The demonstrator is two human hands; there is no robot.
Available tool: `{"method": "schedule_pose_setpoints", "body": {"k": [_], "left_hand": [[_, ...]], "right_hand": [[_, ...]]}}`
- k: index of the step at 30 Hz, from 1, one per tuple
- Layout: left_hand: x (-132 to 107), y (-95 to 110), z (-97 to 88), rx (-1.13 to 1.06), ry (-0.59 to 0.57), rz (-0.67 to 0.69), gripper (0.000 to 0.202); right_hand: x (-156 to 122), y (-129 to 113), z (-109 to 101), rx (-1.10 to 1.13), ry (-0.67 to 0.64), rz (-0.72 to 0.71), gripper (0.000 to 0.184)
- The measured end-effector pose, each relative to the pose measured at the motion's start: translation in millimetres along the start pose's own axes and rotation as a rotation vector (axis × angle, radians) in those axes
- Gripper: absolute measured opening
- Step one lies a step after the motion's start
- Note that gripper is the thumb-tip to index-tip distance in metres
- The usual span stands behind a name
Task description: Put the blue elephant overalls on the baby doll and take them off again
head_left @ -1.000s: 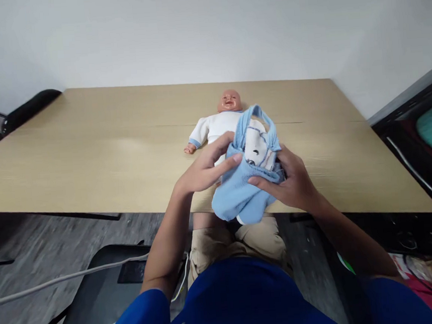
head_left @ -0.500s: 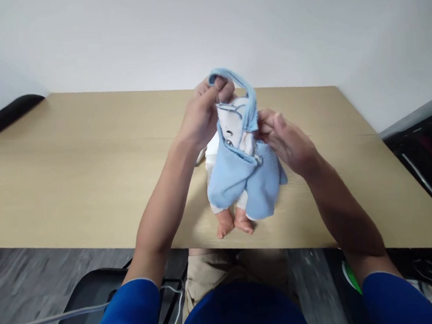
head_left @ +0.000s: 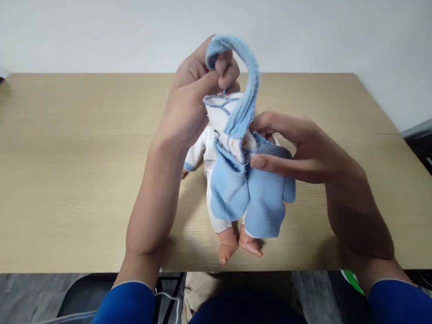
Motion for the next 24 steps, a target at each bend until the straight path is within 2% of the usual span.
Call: {"method": "schedule_pose_setpoints", "body": {"k": [5, 6, 9, 12, 15, 19, 21, 24], "left_hand": [[-9.0, 27.0, 13.6, -0.135, -0.077, -0.001, 0.016], [-11.4, 30.6, 13.5, -0.126, -0.101, -0.001, 0.015], [-16.9, 34.7, 11.3, -0.010, -0.206, -0.012, 0.032], [-17.4, 32.5, 5.2, 0.020, -0.226, -0.055, 0.023], [-15.9, 30.6, 1.6, -0.009, -0.147, -0.093, 0.029], [-16.9, 38.0, 5.3, -0.016, -0.060, -0.031, 0.037], [-19.8, 34.4, 12.1, -0.002, -0.095, -0.098, 0.039], [-27.5, 28.7, 24.6, -0.014, -0.224, -0.234, 0.043]], "right_hand": [[-5.1, -12.6, -23.9, -0.210, 0.253, -0.093, 0.013], [-5.8, -11.4, -26.8, -0.220, 0.296, -0.110, 0.010], [-7.0, -1.4, -35.1, -0.136, 0.411, -0.141, 0.007], [-8.9, 6.0, -44.8, -0.021, 0.498, -0.176, 0.015], [-11.6, -1.0, -49.1, -0.058, 0.478, -0.231, 0.029], [-12.3, -12.4, -42.7, -0.009, 0.307, -0.215, 0.035], [-10.2, -10.9, -38.2, 0.037, 0.248, -0.137, 0.045], [-5.2, 0.3, -34.1, -0.006, 0.221, 0.017, 0.061]]}}
Point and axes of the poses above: each hand's wrist, its own x-axis towards the middle knuckle, its own z-axis out of the palm, y = z × x, the point moved 9 cm from there along x, towards the middle knuckle, and after that the axes turned 8 degrees about -x, right-handed, at the moved point
